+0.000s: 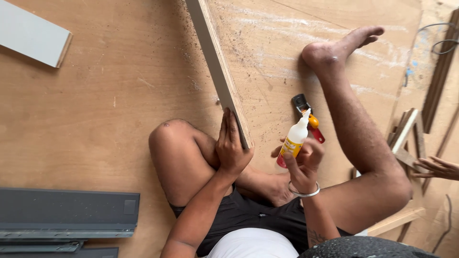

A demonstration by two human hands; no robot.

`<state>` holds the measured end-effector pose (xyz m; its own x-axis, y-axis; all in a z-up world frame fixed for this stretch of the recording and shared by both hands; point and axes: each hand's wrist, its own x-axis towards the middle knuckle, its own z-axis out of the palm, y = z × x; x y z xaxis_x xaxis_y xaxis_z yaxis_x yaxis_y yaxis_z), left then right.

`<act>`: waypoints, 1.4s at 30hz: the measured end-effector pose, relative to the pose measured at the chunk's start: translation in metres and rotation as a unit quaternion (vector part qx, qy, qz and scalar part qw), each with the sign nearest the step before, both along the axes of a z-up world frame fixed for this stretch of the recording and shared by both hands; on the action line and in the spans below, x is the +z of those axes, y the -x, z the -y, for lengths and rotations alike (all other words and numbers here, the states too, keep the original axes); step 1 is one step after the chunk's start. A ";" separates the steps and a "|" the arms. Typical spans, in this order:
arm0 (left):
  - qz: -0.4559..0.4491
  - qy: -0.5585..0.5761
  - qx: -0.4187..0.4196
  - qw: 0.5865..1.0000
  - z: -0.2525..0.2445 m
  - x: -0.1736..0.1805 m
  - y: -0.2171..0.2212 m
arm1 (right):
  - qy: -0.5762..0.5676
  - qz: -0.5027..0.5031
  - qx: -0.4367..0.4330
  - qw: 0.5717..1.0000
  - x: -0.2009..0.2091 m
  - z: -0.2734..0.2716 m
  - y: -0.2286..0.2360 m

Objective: Applying adhesive to the edges of wood pieces and joining them to assemble furniture components.

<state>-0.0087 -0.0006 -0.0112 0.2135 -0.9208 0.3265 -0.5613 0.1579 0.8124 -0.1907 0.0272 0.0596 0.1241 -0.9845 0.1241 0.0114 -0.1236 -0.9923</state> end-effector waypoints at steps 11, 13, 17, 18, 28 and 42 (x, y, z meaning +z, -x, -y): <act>-0.015 0.012 0.007 1.000 0.002 0.004 -0.002 | -0.075 0.377 0.124 0.915 0.009 0.002 0.051; -0.010 0.013 0.013 1.000 0.001 0.001 0.000 | 0.031 0.360 0.118 0.925 0.018 0.013 0.039; -0.021 0.011 0.014 1.000 0.002 -0.005 0.004 | 0.077 0.356 0.045 0.930 0.025 0.034 0.014; -0.022 0.012 0.010 1.000 0.002 -0.007 0.006 | 0.060 0.357 0.009 0.932 0.023 0.039 0.009; -0.025 -0.008 0.010 1.000 0.002 0.000 0.004 | -0.099 0.266 -0.058 0.957 0.042 0.079 -0.051; -0.013 -0.017 0.003 1.000 0.000 0.007 -0.001 | 0.058 0.085 -0.154 0.983 0.015 0.100 -0.081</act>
